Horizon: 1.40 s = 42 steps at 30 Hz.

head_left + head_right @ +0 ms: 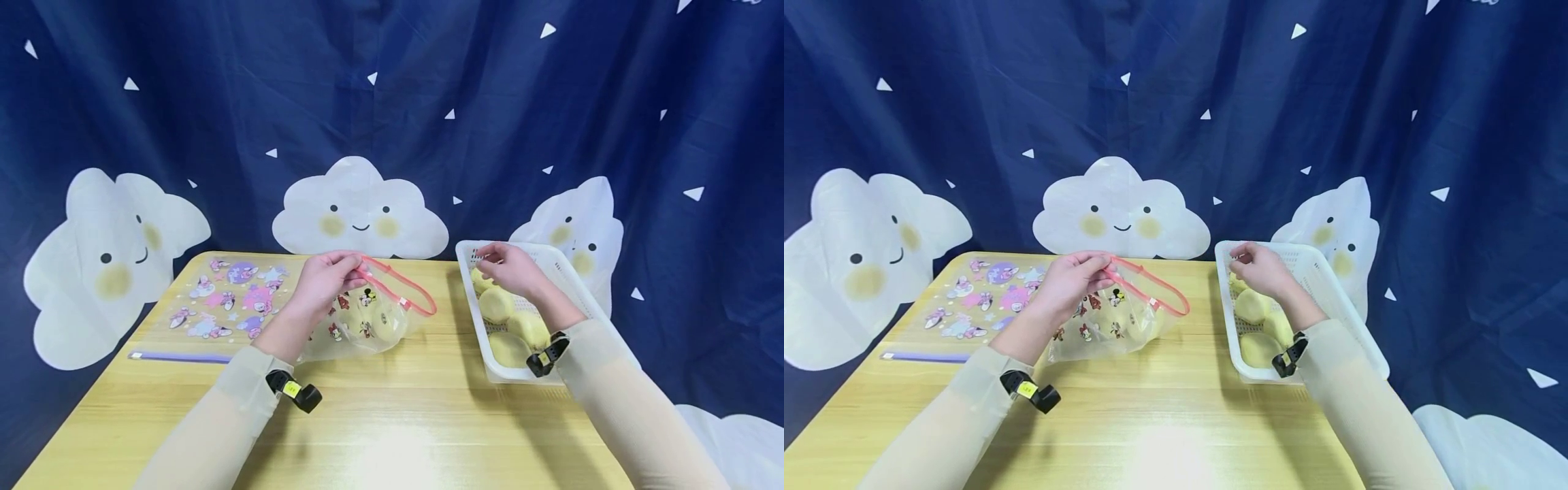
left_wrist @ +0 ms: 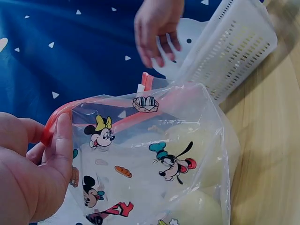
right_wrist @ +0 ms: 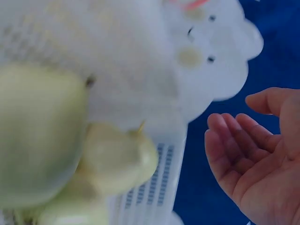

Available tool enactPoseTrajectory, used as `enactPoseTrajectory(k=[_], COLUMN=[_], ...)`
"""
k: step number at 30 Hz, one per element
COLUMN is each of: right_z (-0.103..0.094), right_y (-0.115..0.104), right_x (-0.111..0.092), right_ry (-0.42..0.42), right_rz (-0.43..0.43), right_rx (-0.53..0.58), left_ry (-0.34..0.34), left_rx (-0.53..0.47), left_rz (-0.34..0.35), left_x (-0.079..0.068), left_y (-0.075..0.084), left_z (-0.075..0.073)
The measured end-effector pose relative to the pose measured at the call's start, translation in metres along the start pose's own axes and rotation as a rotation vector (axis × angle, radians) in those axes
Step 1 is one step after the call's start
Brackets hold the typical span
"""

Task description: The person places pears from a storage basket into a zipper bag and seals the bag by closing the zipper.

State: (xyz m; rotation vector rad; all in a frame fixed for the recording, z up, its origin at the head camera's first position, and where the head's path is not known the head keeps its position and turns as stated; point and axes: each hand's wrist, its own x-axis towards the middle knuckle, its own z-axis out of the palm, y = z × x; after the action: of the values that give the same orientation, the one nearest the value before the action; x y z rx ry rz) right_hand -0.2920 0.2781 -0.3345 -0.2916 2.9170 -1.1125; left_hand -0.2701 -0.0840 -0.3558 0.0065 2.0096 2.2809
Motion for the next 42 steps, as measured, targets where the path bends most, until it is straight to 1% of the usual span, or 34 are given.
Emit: enactPoseTrajectory(k=[5, 7, 9, 12, 15, 18, 20, 22, 25, 29, 33, 38, 42], right_z=[-0.011, -0.016, -0.02, -0.028, -0.034, -0.038, -0.039, -0.04, -0.04, -0.041, -0.041, -0.041, -0.04], right_y=[0.026, 0.035, 0.043, 0.052, 0.058, 0.063, 0.066, 0.067, 0.067, 0.067, 0.067, 0.068, 0.068], right_x=[0.001, 0.001, 0.0, -0.002, -0.006, -0.012, -0.015, -0.017, -0.02, -0.022, -0.023, -0.023, -0.023], right_ry=[-0.012, -0.031, -0.067, -0.163, -0.306, -0.448, -0.515, -0.555, -0.572, -0.586, -0.607, -0.601, -0.596], right_rz=[0.053, 0.069, 0.086, 0.14, 0.212, 0.29, 0.335, 0.376, 0.42, 0.428, 0.426, 0.437, 0.446], right_rx=[-0.147, -0.214, -0.269, -0.324, -0.339, -0.331, -0.317, -0.301, -0.275, -0.274, -0.268, -0.262, -0.264], left_ry=[-0.013, -0.016, -0.019, -0.019, -0.025, -0.035, -0.037, -0.037, -0.035, -0.038, -0.041, -0.058, -0.062], left_rx=[-0.049, -0.057, -0.06, -0.071, -0.084, -0.093, -0.101, -0.113, -0.134, -0.153, -0.144, -0.144, -0.17], left_rz=[0.024, 0.03, 0.033, 0.037, 0.042, 0.047, 0.05, 0.055, 0.064, 0.07, 0.069, 0.082, 0.099], left_x=[0.0, 0.0, 0.0, 0.001, 0.0, 0.0, 0.0, 0.0, -0.001, -0.002, -0.003, -0.002, 0.0], left_y=[0.004, 0.006, 0.007, 0.009, 0.012, 0.014, 0.015, 0.016, 0.018, 0.02, 0.022, 0.028, 0.03], left_z=[0.001, 0.001, 0.0, -0.001, -0.001, -0.001, -0.003, -0.004, -0.005, -0.006, -0.004, 0.002, 0.005])
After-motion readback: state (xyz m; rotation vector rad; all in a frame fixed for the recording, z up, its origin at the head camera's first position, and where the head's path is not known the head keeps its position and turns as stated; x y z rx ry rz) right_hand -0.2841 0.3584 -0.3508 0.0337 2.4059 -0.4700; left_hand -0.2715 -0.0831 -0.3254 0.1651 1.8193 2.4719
